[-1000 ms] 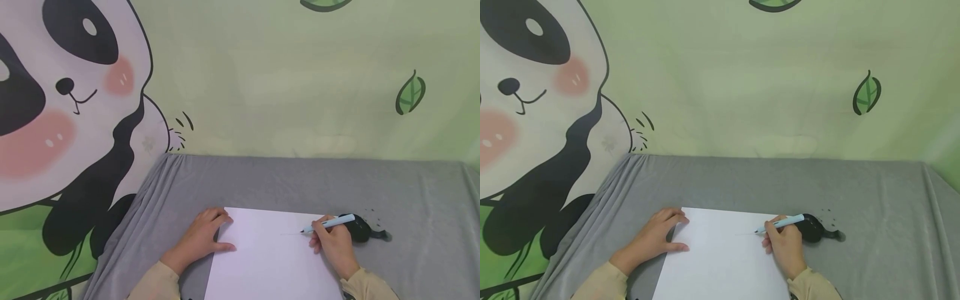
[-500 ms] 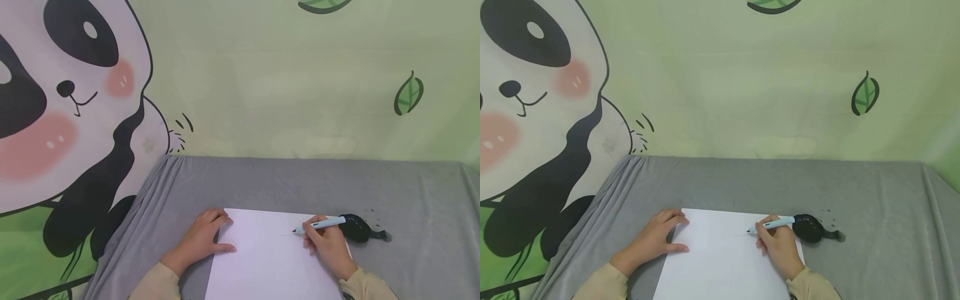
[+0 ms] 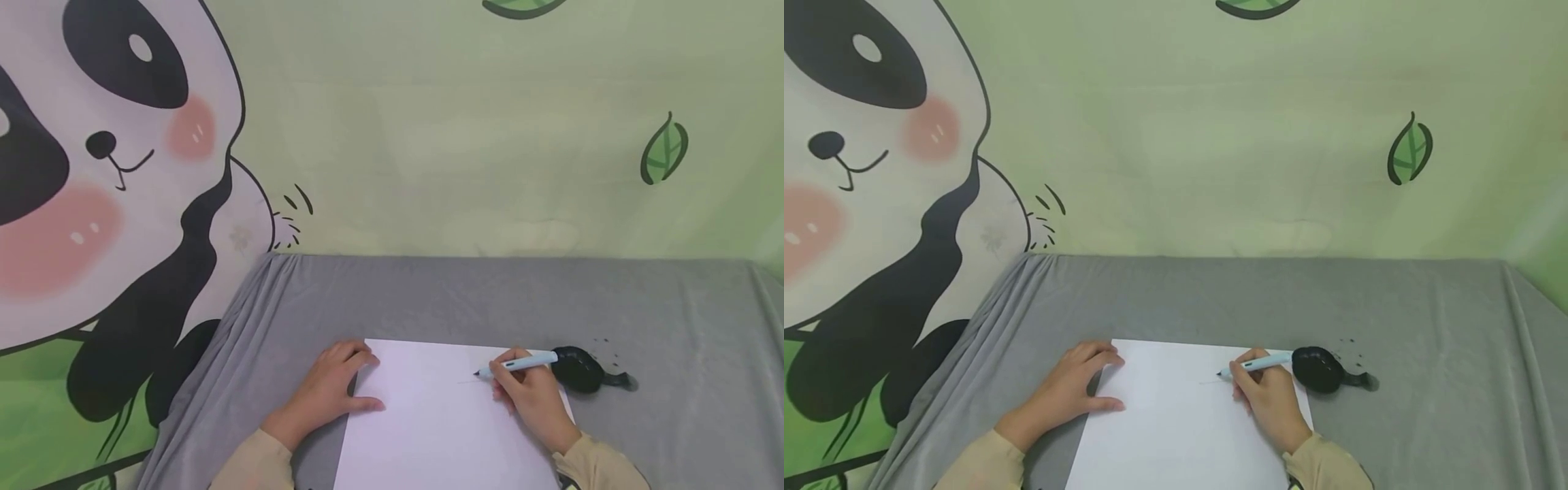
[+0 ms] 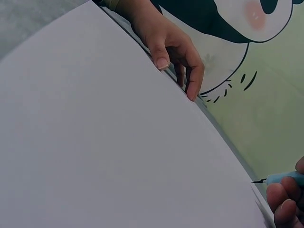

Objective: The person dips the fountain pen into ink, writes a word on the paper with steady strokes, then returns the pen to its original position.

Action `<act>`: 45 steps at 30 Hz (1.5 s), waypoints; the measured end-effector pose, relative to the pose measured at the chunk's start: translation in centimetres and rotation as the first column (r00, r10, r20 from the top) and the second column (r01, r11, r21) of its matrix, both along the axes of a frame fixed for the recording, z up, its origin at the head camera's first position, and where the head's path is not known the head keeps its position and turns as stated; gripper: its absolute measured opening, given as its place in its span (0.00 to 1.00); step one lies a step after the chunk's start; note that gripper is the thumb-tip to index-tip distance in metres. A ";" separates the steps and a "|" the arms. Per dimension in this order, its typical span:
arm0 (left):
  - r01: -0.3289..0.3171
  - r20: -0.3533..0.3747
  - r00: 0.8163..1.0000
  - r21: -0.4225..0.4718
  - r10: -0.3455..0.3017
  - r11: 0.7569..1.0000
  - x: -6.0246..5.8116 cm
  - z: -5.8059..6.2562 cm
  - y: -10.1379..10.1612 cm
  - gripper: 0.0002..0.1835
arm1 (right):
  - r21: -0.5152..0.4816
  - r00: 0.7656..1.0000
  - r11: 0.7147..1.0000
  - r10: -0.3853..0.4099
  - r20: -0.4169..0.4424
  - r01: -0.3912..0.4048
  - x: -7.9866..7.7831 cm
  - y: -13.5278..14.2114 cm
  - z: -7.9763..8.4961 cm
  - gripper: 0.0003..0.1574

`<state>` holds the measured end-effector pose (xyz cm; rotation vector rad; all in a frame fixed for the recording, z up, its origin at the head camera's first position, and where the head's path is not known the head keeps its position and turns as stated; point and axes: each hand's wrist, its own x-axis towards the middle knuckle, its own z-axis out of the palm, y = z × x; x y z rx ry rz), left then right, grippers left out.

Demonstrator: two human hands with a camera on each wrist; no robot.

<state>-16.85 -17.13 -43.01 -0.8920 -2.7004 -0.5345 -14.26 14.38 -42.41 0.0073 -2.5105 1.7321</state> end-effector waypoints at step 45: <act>-0.002 0.001 1.000 -0.007 0.002 1.000 0.0 -0.1 -0.1 0.32 | 0.046 0.999 0.998 0.033 0.024 -0.034 0.3 0.1 0.2 0.06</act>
